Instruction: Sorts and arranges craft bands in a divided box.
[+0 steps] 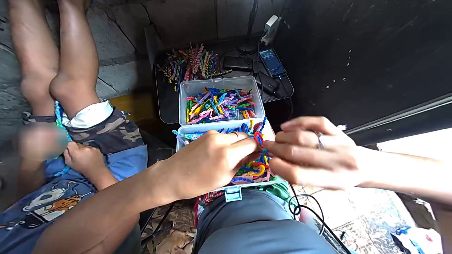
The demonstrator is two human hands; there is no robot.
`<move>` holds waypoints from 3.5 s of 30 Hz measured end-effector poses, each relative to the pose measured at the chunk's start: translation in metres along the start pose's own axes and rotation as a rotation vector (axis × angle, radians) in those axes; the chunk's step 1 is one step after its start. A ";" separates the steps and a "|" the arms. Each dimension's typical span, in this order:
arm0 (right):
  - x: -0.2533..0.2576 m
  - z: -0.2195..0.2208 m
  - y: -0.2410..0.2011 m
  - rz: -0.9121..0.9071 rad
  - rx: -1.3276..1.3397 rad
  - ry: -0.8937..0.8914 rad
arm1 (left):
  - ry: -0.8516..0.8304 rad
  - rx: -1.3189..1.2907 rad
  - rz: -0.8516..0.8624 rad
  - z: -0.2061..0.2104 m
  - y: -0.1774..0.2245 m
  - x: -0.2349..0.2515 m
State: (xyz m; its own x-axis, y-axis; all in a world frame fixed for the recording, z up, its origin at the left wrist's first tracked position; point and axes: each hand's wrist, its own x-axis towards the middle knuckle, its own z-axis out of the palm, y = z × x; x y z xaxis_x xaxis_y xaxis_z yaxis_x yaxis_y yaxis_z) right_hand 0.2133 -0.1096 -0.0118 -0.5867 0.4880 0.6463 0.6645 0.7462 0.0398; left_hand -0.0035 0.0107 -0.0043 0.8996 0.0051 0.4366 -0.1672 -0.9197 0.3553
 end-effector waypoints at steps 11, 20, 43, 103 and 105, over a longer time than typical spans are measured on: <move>0.005 0.000 0.009 0.375 0.271 -0.017 | 0.097 0.230 -0.032 0.010 -0.005 -0.010; -0.005 0.006 -0.002 -0.281 -0.410 0.096 | -0.042 -0.521 -0.208 0.001 -0.006 0.000; -0.010 0.013 0.004 -0.287 -0.519 -0.011 | 0.122 0.004 -0.066 0.018 -0.018 -0.012; -0.060 0.112 0.017 0.549 0.032 -0.417 | -0.028 0.086 -0.779 0.009 -0.079 -0.047; -0.055 0.107 0.017 0.582 0.005 -0.387 | -0.055 0.077 -0.811 0.016 -0.071 -0.055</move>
State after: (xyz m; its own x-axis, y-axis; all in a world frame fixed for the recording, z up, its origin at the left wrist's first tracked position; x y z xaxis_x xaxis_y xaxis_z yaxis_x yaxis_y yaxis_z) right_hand 0.2071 -0.0753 -0.1282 -0.2595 0.9346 0.2432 0.9193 0.3162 -0.2344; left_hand -0.0346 0.0697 -0.0663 0.7476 0.6636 0.0261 0.5710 -0.6624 0.4849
